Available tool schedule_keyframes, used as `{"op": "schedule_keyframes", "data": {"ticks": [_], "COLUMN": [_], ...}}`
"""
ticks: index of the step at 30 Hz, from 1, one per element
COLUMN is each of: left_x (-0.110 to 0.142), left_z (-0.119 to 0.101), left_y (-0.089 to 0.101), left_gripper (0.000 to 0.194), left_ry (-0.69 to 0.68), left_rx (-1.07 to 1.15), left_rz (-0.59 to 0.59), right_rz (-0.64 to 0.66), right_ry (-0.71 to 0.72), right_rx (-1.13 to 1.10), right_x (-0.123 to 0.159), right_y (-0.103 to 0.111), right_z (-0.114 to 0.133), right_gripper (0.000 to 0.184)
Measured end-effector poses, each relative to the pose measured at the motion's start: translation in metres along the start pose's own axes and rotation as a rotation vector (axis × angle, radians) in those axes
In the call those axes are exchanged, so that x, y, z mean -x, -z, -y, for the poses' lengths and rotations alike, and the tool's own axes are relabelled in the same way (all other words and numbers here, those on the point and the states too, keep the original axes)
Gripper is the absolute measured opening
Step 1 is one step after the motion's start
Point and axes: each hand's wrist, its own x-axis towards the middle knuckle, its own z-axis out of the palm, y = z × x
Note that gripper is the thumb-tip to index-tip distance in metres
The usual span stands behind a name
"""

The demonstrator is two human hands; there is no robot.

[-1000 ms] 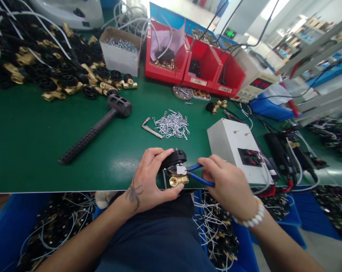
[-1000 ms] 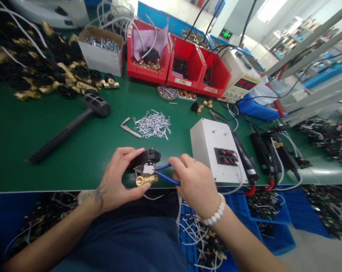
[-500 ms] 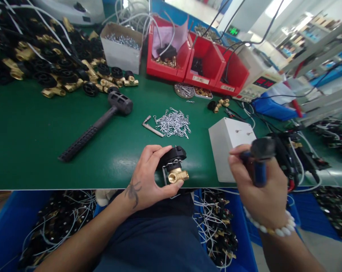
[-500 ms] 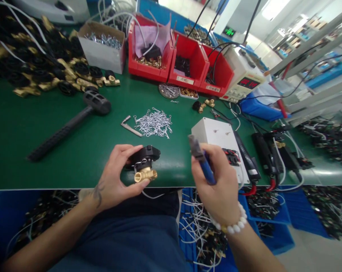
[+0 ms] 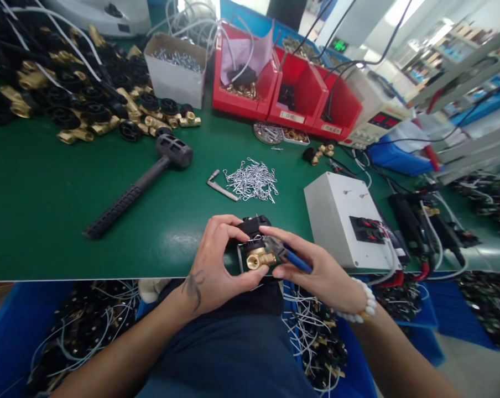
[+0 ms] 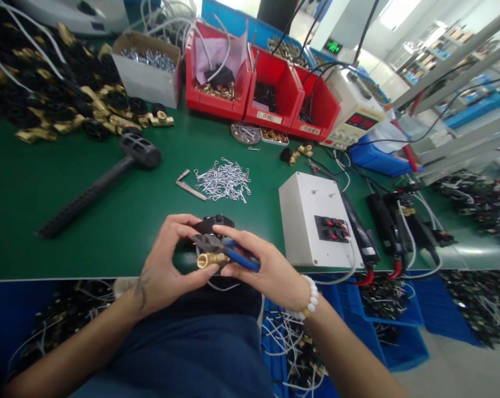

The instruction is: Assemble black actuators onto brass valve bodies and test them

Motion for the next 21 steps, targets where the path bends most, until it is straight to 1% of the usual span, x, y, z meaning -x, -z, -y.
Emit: {"op": "schedule_keyframes", "data": {"ticks": [2, 5, 10, 14, 17, 19, 20, 21], "left_x": [0.001, 0.002, 0.003, 0.003, 0.004, 0.004, 0.004, 0.004], "left_z": [0.0, -0.001, 0.0, 0.0, 0.001, 0.001, 0.002, 0.002], "left_y": [0.0, 0.0, 0.001, 0.001, 0.002, 0.001, 0.001, 0.001], "left_gripper": [0.036, 0.036, 0.035, 0.036, 0.036, 0.036, 0.036, 0.037], "left_ry": [0.014, 0.016, -0.005, -0.02, -0.036, -0.038, -0.034, -0.027], "left_rx": [0.016, 0.039, 0.044, 0.029, 0.006, 0.007, 0.015, 0.025], "left_rz": [0.004, -0.004, -0.009, -0.005, 0.001, 0.002, 0.002, 0.005], "right_rz": [0.036, 0.049, 0.034, 0.03, 0.042, -0.001, -0.067, -0.176], "right_ry": [0.015, 0.024, 0.064, 0.103, 0.122, 0.128, 0.131, 0.133], "right_rx": [-0.033, -0.078, -0.139, -0.05, 0.054, 0.14, 0.192, 0.247], "right_x": [-0.006, -0.01, -0.01, -0.01, -0.008, -0.005, -0.002, 0.001], "right_y": [-0.004, -0.006, -0.009, -0.01, -0.004, 0.004, 0.008, 0.011], "right_z": [-0.007, -0.014, -0.014, -0.011, -0.005, 0.0, 0.002, 0.003], "right_gripper": [0.048, 0.043, 0.039, 0.036, 0.034, 0.031, 0.029, 0.025]}}
